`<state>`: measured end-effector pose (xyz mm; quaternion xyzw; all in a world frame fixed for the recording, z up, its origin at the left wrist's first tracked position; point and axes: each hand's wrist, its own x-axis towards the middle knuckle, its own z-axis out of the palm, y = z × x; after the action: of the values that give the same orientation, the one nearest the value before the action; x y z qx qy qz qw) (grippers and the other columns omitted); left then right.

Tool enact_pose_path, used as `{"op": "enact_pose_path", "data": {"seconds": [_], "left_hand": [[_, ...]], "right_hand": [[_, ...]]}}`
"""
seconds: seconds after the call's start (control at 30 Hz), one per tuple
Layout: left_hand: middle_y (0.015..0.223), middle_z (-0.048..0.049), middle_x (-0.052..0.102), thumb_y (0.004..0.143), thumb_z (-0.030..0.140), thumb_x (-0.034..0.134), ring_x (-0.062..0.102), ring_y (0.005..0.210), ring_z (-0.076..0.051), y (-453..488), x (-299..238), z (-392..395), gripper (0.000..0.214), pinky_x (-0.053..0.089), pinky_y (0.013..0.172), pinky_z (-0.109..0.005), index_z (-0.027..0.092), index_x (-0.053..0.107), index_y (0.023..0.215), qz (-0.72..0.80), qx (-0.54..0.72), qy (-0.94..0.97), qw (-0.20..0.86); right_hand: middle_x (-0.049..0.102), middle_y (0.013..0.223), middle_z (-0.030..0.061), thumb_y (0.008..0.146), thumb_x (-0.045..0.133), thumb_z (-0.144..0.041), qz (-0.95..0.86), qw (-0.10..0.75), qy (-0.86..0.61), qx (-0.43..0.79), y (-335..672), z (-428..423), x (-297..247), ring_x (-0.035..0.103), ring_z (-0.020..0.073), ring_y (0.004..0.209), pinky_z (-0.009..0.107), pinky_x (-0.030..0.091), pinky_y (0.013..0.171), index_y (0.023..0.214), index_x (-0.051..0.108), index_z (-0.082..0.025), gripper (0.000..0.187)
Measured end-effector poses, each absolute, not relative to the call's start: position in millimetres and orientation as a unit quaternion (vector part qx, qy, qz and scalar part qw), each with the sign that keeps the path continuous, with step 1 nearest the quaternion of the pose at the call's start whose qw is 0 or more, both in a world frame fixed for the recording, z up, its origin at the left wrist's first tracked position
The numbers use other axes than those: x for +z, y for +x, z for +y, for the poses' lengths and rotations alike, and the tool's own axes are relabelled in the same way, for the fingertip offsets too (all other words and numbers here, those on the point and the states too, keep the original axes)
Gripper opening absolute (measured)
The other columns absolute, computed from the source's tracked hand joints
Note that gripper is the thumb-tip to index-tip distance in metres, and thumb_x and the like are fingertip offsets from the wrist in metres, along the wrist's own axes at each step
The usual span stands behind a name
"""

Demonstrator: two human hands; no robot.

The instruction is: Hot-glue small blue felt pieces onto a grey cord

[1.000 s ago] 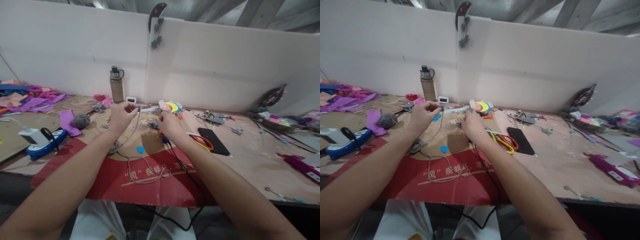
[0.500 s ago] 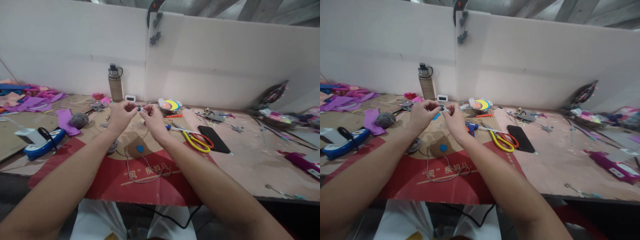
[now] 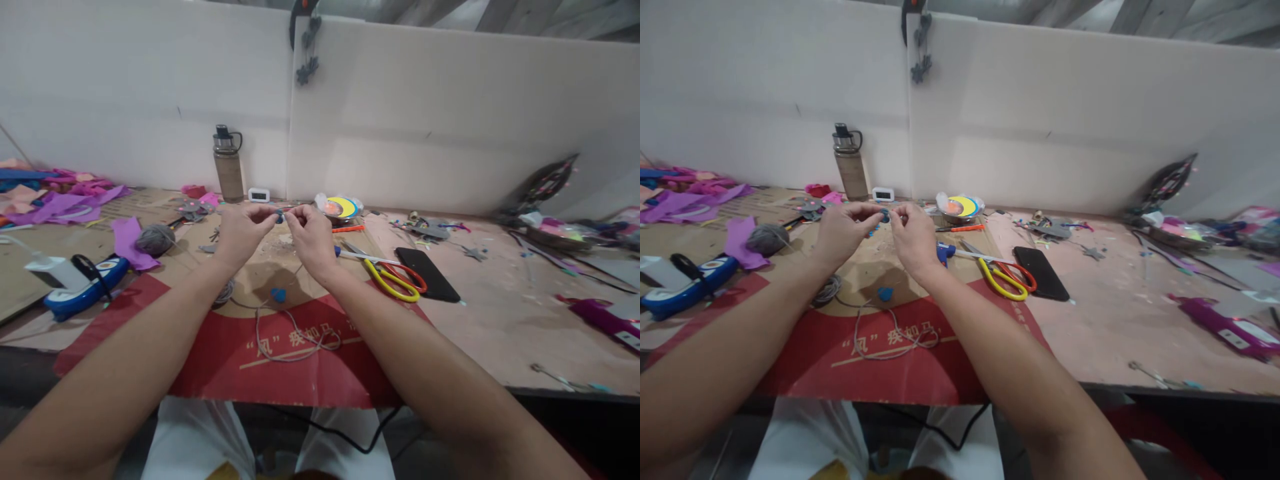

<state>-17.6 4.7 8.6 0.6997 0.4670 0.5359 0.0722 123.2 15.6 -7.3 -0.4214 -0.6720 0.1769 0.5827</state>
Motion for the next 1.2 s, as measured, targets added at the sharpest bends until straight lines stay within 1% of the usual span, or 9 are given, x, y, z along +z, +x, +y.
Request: {"op": "enact_pose_path", "data": {"seconds": [0.13,0.3,0.53,0.73,0.9,1.03,1.2], "left_hand": [[0.078,-0.0049,0.075,0.078,0.027,0.065,0.063,0.063,-0.013,-17,8,4,0.019,0.049,0.058,-0.024,0.019,0.077,0.091,0.465,0.528,0.708,0.064],[0.079,-0.0042,0.075,0.078,0.026,0.065,0.061,0.061,-0.012,-17,7,4,0.020,0.047,0.056,-0.023,0.020,0.077,0.093,0.456,0.524,0.716,0.071],[0.076,-0.0030,0.074,0.078,0.025,0.066,0.060,0.059,-0.011,-16,7,4,0.018,0.045,0.054,-0.022,0.020,0.077,0.091,0.449,0.528,0.718,0.065],[0.073,-0.0019,0.073,0.077,0.023,0.067,0.061,0.062,-0.012,-17,7,3,0.015,0.046,0.059,-0.023,0.021,0.077,0.088,0.441,0.519,0.732,0.019],[0.071,-0.0016,0.072,0.076,0.020,0.067,0.060,0.062,-0.011,-17,6,4,0.011,0.045,0.060,-0.023,0.020,0.076,0.083,0.446,0.523,0.727,0.003],[0.068,-0.0008,0.070,0.075,0.020,0.066,0.058,0.060,-0.011,-16,6,4,0.008,0.044,0.059,-0.024,0.018,0.073,0.077,0.466,0.527,0.710,0.020],[0.068,-0.0013,0.069,0.076,0.024,0.063,0.058,0.061,-0.012,-15,7,2,0.011,0.045,0.059,-0.024,0.017,0.071,0.077,0.483,0.536,0.689,0.068]], "right_hand": [[0.060,0.075,0.0014,0.087,0.054,-0.030,-0.686,0.573,-0.425,0.145,124,17,-8,0.051,0.0133,0.069,0.028,0.037,0.066,0.076,0.058,-0.019,0.016],[0.060,0.075,0.0019,0.089,0.052,-0.033,-0.689,0.570,-0.430,0.121,126,19,-8,0.051,0.0139,0.069,0.028,0.037,0.066,0.075,0.058,-0.019,0.020],[0.060,0.074,0.0018,0.088,0.052,-0.033,-0.690,0.571,-0.426,0.126,127,19,-10,0.051,0.0140,0.069,0.028,0.037,0.066,0.074,0.058,-0.019,0.021],[0.060,0.075,0.0010,0.088,0.051,-0.032,-0.691,0.574,-0.420,0.130,126,18,-9,0.051,0.0135,0.069,0.028,0.037,0.067,0.073,0.057,-0.019,0.020],[0.059,0.074,0.0008,0.087,0.052,-0.033,-0.691,0.572,-0.419,0.138,125,17,-10,0.050,0.0136,0.069,0.028,0.036,0.066,0.074,0.057,-0.020,0.020],[0.057,0.071,-0.0002,0.087,0.052,-0.033,-0.690,0.566,-0.428,0.143,124,15,-9,0.048,0.0132,0.067,0.028,0.035,0.064,0.071,0.055,-0.020,0.021],[0.056,0.069,-0.0008,0.087,0.052,-0.032,-0.690,0.565,-0.425,0.157,122,9,-7,0.048,0.0127,0.067,0.028,0.035,0.064,0.070,0.053,-0.020,0.021]]}}
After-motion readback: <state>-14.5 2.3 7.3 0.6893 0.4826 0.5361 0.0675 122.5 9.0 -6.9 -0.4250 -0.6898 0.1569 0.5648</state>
